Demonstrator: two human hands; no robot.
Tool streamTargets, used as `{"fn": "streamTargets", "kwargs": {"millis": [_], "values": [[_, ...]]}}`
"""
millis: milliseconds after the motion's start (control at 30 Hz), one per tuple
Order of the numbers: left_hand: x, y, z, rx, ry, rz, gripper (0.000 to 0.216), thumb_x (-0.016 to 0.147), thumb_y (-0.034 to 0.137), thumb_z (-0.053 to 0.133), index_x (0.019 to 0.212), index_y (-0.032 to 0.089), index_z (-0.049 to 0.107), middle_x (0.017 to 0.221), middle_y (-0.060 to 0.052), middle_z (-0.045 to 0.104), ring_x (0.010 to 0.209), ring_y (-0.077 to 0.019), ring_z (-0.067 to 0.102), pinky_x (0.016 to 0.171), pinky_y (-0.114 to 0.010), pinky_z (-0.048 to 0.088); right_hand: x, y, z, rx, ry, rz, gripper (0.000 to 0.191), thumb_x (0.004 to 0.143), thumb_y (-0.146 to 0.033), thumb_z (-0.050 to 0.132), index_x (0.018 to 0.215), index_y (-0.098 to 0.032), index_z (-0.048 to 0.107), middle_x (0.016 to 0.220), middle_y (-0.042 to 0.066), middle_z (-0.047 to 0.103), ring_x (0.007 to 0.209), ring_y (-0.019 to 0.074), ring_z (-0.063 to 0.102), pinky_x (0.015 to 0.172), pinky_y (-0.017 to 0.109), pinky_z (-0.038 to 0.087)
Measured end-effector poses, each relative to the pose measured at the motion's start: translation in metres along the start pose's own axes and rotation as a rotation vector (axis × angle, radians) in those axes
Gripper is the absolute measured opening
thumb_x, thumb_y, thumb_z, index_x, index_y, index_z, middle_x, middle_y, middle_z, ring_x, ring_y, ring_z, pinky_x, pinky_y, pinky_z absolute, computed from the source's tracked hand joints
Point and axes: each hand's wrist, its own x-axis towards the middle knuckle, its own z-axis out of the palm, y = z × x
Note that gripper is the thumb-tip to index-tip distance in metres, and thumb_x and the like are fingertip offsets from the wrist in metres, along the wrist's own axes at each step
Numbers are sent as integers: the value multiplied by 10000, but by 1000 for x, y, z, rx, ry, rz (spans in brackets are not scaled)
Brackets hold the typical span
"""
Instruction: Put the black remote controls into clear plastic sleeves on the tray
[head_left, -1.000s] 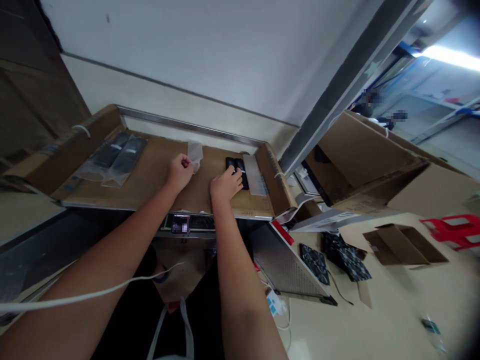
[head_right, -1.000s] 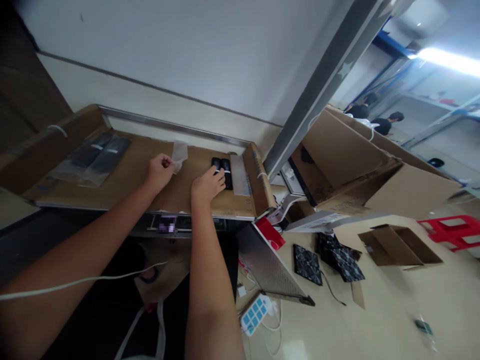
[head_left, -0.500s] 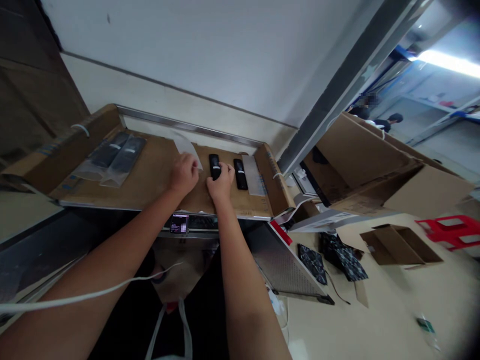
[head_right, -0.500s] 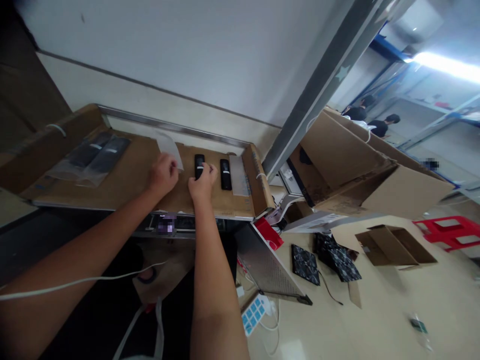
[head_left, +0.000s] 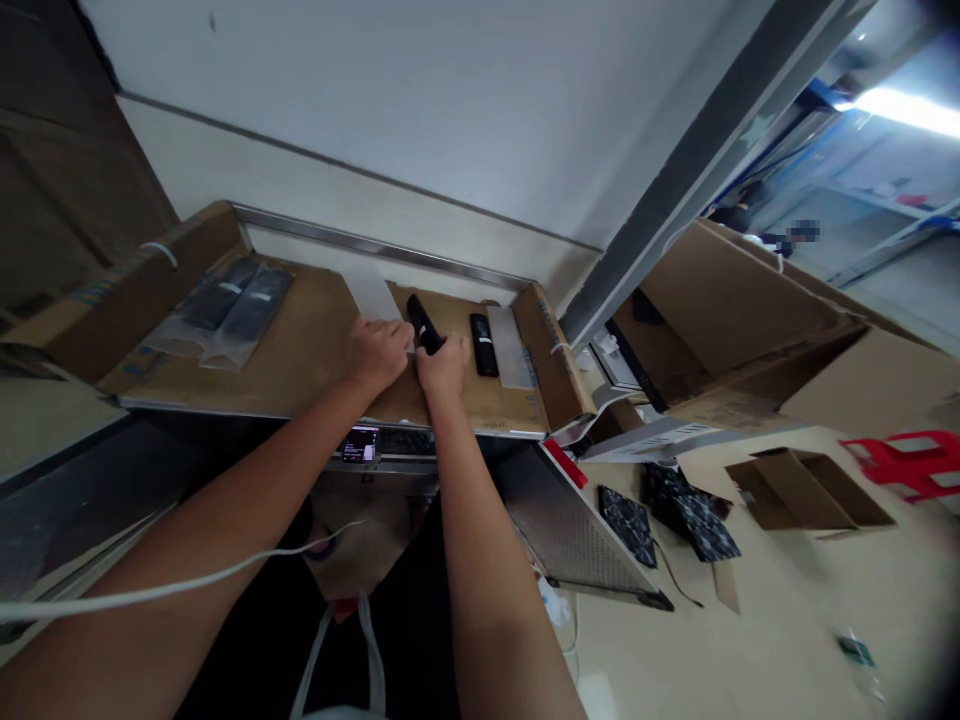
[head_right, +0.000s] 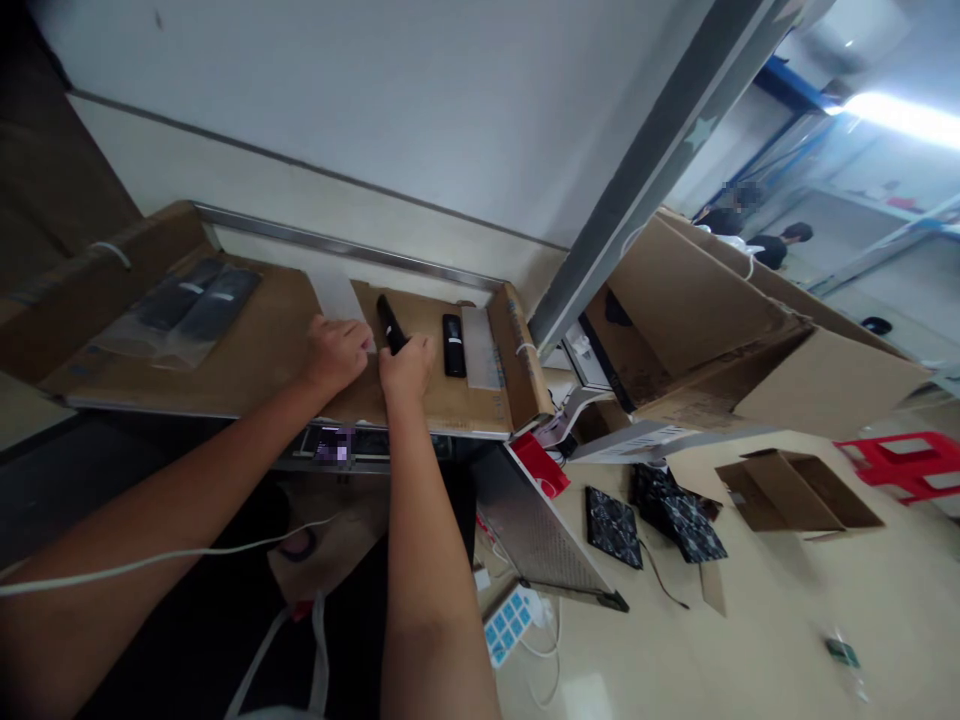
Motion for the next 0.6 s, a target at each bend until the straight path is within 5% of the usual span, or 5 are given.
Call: {"fn": "streamTargets", "kwargs": {"millis": [167,367,600], "values": [[-1,-6,2,15,87,-97,166,812,84,529,714,210,572,780,-99,650,849,-308,618,858,-487,365,0,0,-1,81,-64,-74,216,852,-200,627,1063,-156,616,1080,126,674,1035,248,621,951,376,479],[2,-20,15,-83,127,-170,163,788,69,524,807,218,587,838,-95,630,867,-281,607,780,-398,433,5,1,-6,225,6,123,236,819,-363,711,965,-192,640,910,66,697,872,229,657,831,351,518],[10,-31,29,-210,111,-246,166,790,172,613,945,213,568,784,-38,602,748,-217,580,724,-327,445,5,11,-27,901,-47,427,293,711,-438,743,799,-194,607,761,-27,601,657,114,564,562,220,505]]}}
